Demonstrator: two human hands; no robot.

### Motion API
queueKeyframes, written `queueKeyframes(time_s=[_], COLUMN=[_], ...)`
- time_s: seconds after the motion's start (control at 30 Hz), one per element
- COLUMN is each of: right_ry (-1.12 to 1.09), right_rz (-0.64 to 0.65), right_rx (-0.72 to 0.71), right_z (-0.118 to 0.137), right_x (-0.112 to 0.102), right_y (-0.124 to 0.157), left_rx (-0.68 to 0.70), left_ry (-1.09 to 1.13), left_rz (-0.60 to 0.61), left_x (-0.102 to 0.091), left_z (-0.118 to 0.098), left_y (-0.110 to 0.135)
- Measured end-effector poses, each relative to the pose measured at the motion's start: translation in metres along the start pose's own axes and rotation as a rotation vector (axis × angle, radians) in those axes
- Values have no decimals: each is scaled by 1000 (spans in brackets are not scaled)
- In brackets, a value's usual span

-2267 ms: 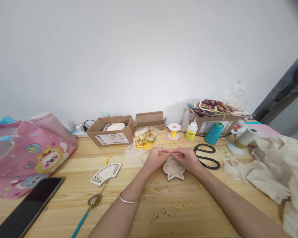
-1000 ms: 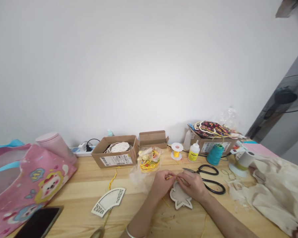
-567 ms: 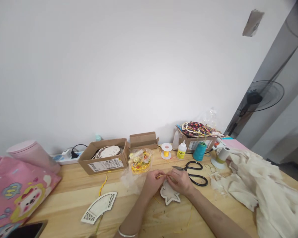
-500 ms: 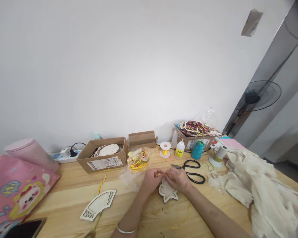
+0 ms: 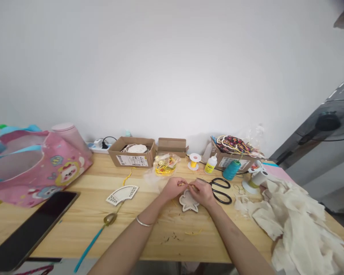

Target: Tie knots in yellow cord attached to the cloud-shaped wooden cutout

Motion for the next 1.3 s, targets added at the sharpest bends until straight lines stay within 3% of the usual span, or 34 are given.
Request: queueKeyframes(time_s=[0.73,1.03,1.3], right_ry=[-265,-289,-274], right_rz=[55,133,137], right_rx=[70,82,9], right_z=[-12,-13,-13], right_x=[3,1,-5], right_y=[1,0,-5], left_rx=[-65,-92,-126], left_ry=[-29,-5,99], left_rz=[-104,26,35], left_x=[7,-1,-2], left_z=[-2,-7,-4], left_y=[5,3,2])
Point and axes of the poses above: each hand's wrist, its own y-axis away from the middle knuckle, its own x-axis out of the palm, z = x × y, the point moved 1 cm from there along -y, towards the middle knuckle, and after that the axes turned 12 degrees about y, right-handed, at the moved point
